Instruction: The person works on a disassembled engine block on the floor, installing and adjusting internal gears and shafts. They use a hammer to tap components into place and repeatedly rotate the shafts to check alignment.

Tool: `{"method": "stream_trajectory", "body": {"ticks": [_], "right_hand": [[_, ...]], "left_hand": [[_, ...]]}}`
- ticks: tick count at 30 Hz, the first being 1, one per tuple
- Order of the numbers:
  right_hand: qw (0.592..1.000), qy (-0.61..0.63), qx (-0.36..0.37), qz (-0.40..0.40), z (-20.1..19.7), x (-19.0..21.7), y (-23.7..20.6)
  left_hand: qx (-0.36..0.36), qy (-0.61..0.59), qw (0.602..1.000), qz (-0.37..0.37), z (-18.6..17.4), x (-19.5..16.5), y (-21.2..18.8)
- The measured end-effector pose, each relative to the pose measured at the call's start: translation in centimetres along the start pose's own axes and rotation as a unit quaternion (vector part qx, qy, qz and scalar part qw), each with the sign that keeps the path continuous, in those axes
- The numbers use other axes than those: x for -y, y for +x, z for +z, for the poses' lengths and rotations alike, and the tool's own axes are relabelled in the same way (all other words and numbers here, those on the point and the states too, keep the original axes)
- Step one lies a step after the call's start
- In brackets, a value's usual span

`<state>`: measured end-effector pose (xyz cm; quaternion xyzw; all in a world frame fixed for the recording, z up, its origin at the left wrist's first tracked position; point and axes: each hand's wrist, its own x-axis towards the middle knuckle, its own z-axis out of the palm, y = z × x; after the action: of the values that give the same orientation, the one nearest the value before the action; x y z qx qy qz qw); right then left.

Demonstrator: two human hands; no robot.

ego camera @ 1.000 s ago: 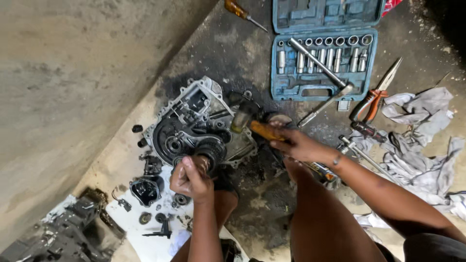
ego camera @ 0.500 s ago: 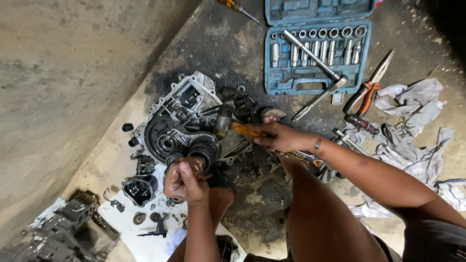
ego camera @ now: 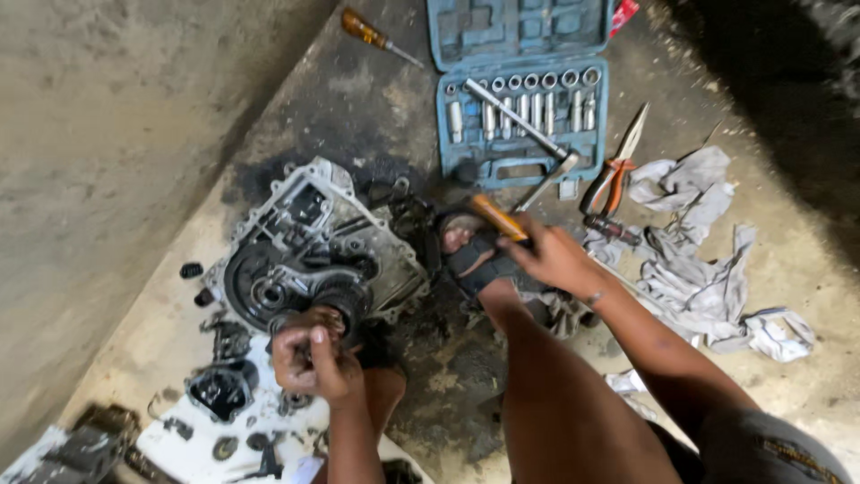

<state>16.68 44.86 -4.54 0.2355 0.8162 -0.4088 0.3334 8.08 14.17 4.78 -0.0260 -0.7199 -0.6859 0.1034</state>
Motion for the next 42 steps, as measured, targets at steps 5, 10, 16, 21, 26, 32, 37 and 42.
{"method": "stream_trajectory", "body": {"ticks": [5,10,16,21,26,32,37,42], "right_hand": [[0.960,0.115,-0.256,0.005,-1.0,-8.0,-0.8],[0.881,0.342,-0.313,0.097,-1.5,-13.2,-0.2],[0.923,0.223,-0.287,0.127,-3.9,-14.3,0.7],[0.903,-0.225,-0.363,-0.041,-4.5,-8.4,-0.8],[0.907,0.090,-0.020,-0.410,3.2,4.6,3.3],[0.899,0.057,0.103,-0.422,12.8,13.6,6.9],[0.893,0.117,0.001,-0.436,15.8,13.9,8.8],[0.889,0.120,0.015,-0.442,18.0,13.1,9.0]], "left_hand": [[-0.013,0.028,1.000,0.007,0.1,1.1,-0.6],[0.008,0.151,0.988,0.036,0.3,1.1,-0.9],[0.013,0.238,0.968,0.075,1.3,0.6,-1.5],[-0.007,0.168,0.984,0.056,1.3,1.4,-0.6],[-0.070,0.109,0.991,-0.018,1.3,2.2,0.1],[-0.050,0.060,0.996,0.038,1.5,2.1,0.5],[0.015,0.069,0.997,0.019,0.3,1.5,1.0],[0.038,0.042,0.998,0.017,0.2,0.9,0.9]]}}
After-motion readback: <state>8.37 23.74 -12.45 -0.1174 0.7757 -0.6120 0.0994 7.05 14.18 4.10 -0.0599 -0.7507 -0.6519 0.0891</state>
